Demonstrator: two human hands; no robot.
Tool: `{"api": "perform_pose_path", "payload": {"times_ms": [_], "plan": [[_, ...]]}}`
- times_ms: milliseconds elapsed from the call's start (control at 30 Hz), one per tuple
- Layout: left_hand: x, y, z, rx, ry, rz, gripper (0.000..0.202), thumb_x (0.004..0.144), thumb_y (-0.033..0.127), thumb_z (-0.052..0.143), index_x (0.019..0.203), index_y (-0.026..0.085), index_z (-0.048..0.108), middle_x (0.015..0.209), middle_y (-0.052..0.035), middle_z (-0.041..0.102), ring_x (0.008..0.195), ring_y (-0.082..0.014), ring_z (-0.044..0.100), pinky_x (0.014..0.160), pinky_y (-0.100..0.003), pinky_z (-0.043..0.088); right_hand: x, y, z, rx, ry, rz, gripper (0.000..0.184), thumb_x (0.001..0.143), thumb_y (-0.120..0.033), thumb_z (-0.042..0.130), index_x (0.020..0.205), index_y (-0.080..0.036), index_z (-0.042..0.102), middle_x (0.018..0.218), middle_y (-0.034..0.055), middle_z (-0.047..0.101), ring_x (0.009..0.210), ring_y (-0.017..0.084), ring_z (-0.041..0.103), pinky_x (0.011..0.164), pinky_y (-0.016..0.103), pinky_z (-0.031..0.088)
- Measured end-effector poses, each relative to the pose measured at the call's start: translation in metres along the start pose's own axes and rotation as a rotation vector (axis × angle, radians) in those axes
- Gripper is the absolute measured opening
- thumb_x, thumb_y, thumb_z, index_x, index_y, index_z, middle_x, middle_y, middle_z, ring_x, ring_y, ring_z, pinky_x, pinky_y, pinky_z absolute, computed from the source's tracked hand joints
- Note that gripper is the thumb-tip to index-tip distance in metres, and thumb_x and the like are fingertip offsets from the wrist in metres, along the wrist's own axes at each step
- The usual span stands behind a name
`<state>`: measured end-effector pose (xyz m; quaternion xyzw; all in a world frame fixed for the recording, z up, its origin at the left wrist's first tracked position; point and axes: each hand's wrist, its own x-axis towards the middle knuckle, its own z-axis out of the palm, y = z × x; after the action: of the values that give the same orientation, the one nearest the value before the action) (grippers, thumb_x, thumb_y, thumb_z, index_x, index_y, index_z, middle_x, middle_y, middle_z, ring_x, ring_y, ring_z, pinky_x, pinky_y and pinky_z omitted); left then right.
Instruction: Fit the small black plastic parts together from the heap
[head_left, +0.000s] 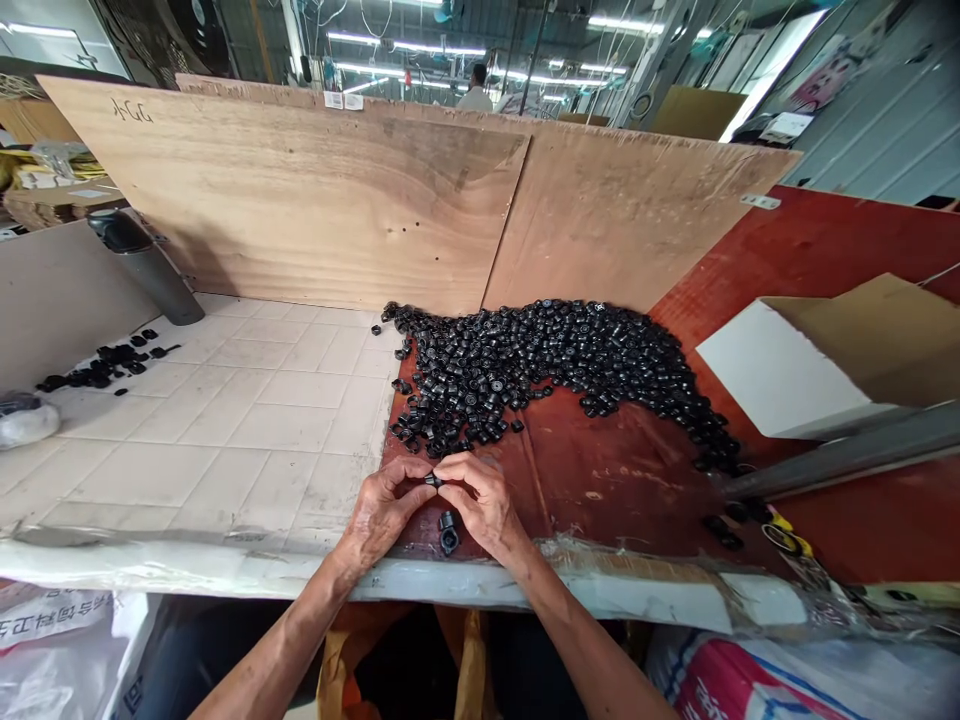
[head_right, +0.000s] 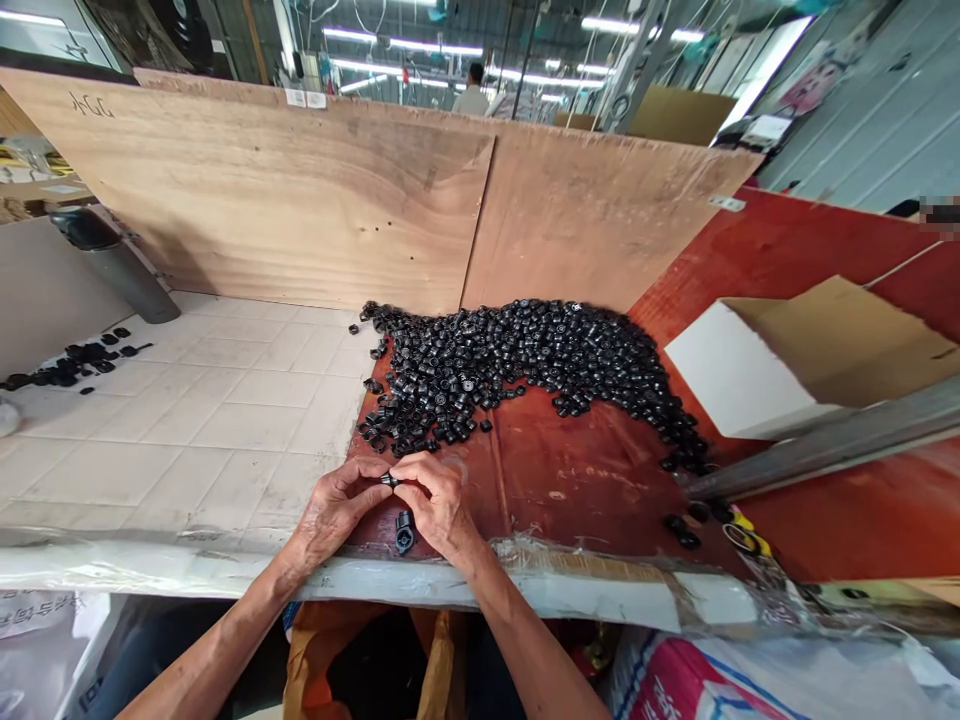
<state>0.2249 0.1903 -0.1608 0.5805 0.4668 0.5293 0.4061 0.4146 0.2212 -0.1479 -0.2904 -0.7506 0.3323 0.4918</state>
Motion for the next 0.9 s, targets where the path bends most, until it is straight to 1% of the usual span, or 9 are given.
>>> {"api": "perform_pose_path", "payload": {"times_ms": [100, 167, 367, 433, 500, 633, 733, 833, 900], "plan": [[-0.001, -0.003, -0.001, 0.015, -0.004, -0.003, 0.014, 0.09, 0.031, 0.076, 0.1, 0.022, 0.075, 0.102, -0.0033, 0.077, 0.098, -0.0201, 0.073, 0.095, -0.035, 0.06, 0.001, -0.001, 0.0, 0.04, 0.011, 0.008, 0.016, 0.092, -0.013, 0.065, 0.099, -0.023, 0.075, 0.105, 0.0055, 0.074, 0.097, 0.02, 0.072, 0.089, 0.031, 0.056], [-0.002, -0.006, -0.002, 0.066, -0.005, 0.027, 0.014, 0.092, 0.031, 0.075, 0.103, 0.022, 0.074, 0.104, -0.0034, 0.077, 0.1, -0.0201, 0.073, 0.096, -0.035, 0.06, -0.001, 0.001, 0.001, 0.028, 0.024, 0.039, 0.015, 0.092, -0.015, 0.066, 0.1, -0.023, 0.075, 0.104, 0.0053, 0.074, 0.093, 0.02, 0.072, 0.084, 0.03, 0.057], [-0.003, -0.01, -0.003, 0.213, -0.051, 0.204, 0.014, 0.097, 0.03, 0.07, 0.109, 0.023, 0.072, 0.111, -0.0058, 0.076, 0.105, -0.0207, 0.073, 0.097, -0.037, 0.059, -0.01, 0.011, 0.009, -0.065, 0.055, 0.149, 0.034, 0.096, -0.025, 0.062, 0.129, -0.022, 0.063, 0.087, 0.0019, 0.072, 0.073, 0.018, 0.068, 0.071, 0.027, 0.056], [-0.002, -0.007, -0.002, 0.226, -0.052, 0.221, 0.014, 0.097, 0.029, 0.07, 0.109, 0.023, 0.072, 0.109, -0.0058, 0.077, 0.103, -0.0206, 0.073, 0.095, -0.037, 0.06, -0.011, 0.012, 0.01, -0.092, 0.04, 0.148, 0.031, 0.099, -0.028, 0.059, 0.13, -0.02, 0.062, 0.077, -0.0001, 0.069, 0.065, 0.017, 0.065, 0.066, 0.026, 0.054], [-0.002, -0.004, -0.002, 0.212, -0.034, 0.196, 0.014, 0.097, 0.03, 0.07, 0.108, 0.023, 0.073, 0.107, -0.0055, 0.077, 0.102, -0.0208, 0.074, 0.095, -0.037, 0.06, -0.012, 0.012, 0.01, -0.105, 0.027, 0.144, 0.027, 0.101, -0.031, 0.059, 0.126, -0.02, 0.063, 0.072, -0.0012, 0.067, 0.061, 0.016, 0.063, 0.063, 0.026, 0.052], [-0.002, 0.001, -0.002, 0.141, -0.01, 0.115, 0.015, 0.097, 0.033, 0.07, 0.107, 0.023, 0.072, 0.109, -0.0052, 0.077, 0.102, -0.021, 0.074, 0.098, -0.038, 0.06, -0.011, 0.008, 0.007, -0.085, -0.012, 0.121, 0.02, 0.099, -0.028, 0.059, 0.116, -0.02, 0.066, 0.082, 0.002, 0.069, 0.07, 0.017, 0.065, 0.067, 0.026, 0.051], [-0.003, 0.001, -0.002, 0.167, -0.028, 0.139, 0.014, 0.097, 0.033, 0.07, 0.107, 0.023, 0.072, 0.108, -0.0045, 0.077, 0.101, -0.0203, 0.074, 0.095, -0.036, 0.06, -0.01, 0.007, 0.006, -0.118, -0.018, 0.129, 0.011, 0.099, -0.028, 0.058, 0.1, -0.021, 0.067, 0.076, 0.0001, 0.066, 0.066, 0.016, 0.061, 0.065, 0.026, 0.047], [-0.003, 0.001, -0.002, 0.211, -0.039, 0.185, 0.014, 0.097, 0.031, 0.07, 0.107, 0.023, 0.072, 0.107, -0.0044, 0.077, 0.102, -0.0202, 0.074, 0.095, -0.035, 0.06, -0.009, 0.007, 0.007, -0.18, -0.018, 0.167, 0.025, 0.101, -0.031, 0.057, 0.078, -0.021, 0.06, 0.063, -0.0036, 0.054, 0.057, 0.014, 0.051, 0.059, 0.026, 0.04], [-0.003, 0.002, -0.002, 0.203, -0.035, 0.163, 0.013, 0.097, 0.031, 0.07, 0.107, 0.023, 0.072, 0.108, -0.0042, 0.076, 0.103, -0.0202, 0.073, 0.096, -0.035, 0.059, -0.009, 0.006, 0.008, -0.199, -0.009, 0.183, 0.035, 0.102, -0.033, 0.057, 0.069, -0.022, 0.053, 0.058, -0.0049, 0.047, 0.053, 0.013, 0.045, 0.056, 0.026, 0.037]]}}
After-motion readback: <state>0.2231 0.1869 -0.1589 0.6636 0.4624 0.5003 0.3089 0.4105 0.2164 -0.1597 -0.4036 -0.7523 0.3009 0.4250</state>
